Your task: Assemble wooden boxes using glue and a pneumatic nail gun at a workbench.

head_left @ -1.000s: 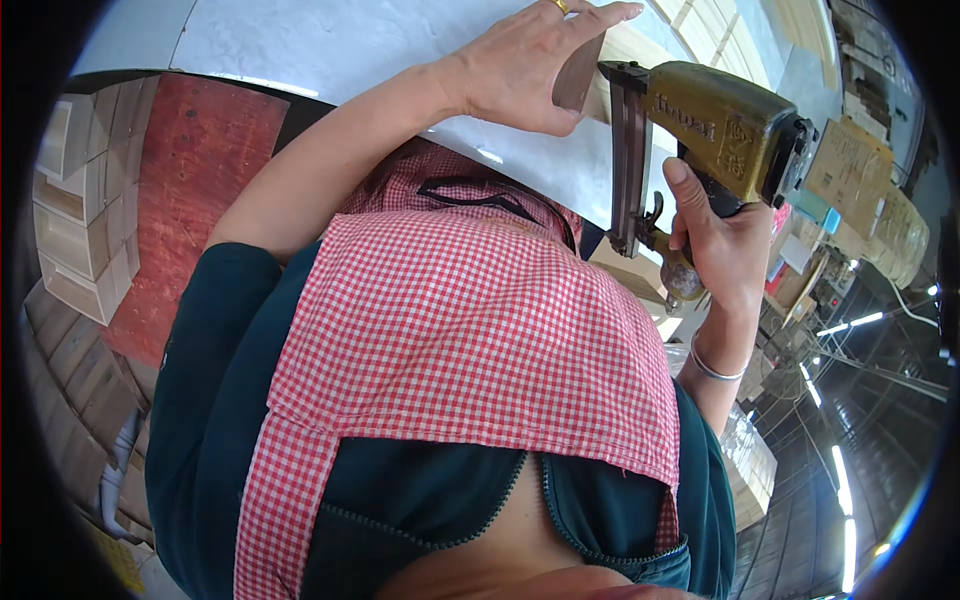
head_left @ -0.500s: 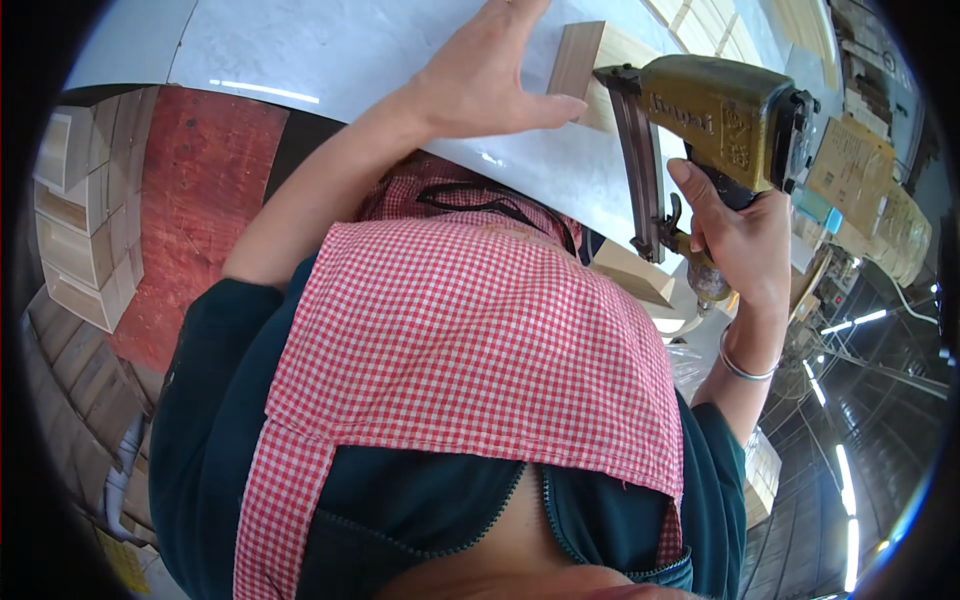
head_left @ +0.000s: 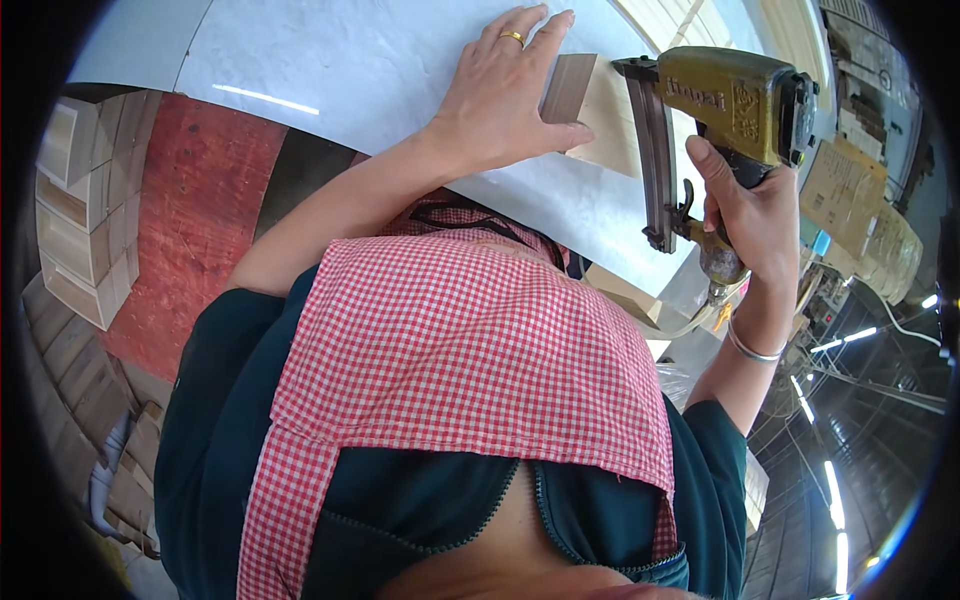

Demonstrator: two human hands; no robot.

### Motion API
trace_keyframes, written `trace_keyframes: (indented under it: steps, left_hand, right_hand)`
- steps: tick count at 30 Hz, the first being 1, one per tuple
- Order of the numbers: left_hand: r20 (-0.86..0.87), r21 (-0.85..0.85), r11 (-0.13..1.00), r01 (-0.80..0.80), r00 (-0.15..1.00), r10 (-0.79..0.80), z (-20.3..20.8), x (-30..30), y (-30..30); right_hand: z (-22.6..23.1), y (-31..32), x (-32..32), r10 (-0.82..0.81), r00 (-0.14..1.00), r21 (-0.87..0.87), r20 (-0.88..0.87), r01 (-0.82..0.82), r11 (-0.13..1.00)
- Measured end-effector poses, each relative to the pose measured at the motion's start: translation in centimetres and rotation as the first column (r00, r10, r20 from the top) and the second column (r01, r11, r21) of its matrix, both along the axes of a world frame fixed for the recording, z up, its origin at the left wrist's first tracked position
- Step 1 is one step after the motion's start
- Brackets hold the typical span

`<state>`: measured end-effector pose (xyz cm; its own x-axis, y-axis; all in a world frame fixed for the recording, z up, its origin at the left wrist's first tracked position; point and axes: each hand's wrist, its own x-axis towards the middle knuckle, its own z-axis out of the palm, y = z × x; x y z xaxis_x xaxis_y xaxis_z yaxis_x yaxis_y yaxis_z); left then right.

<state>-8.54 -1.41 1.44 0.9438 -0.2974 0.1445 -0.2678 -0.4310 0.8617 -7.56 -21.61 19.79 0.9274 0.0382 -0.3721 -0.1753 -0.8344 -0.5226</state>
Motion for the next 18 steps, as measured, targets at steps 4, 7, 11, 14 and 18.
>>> trace_keyframes:
  steps: [4,7,11,14,18]
  left_hand:
    - [-0.011,0.002,1.0,0.003,1.0,-0.003,0.2,0.0,0.2]
    - [-0.035,0.015,1.0,0.02,0.999,-0.019,0.5,0.1,0.4]
    - [-0.007,-0.036,0.999,0.01,1.0,-0.01,0.4,-0.2,0.2]
    - [-0.008,-0.053,0.999,0.004,1.0,-0.004,0.8,-0.3,0.3]
    - [-0.04,-0.062,0.998,-0.001,0.999,-0.002,1.5,-0.2,0.2]
  right_hand:
    - [-0.2,-0.3,0.3,0.013,1.0,0.035,-0.003,-0.013,0.999]
    - [-0.1,-0.5,0.7,0.027,0.999,0.052,-0.031,-0.025,0.998]
    - [0.8,-1.0,2.3,0.064,0.992,-0.016,-0.111,-0.066,0.998]
    - [1.0,-1.4,2.3,0.083,0.99,-0.028,-0.118,-0.087,0.996]
    - [1.2,-2.4,1.9,0.097,0.993,-0.01,-0.061,-0.098,0.995]
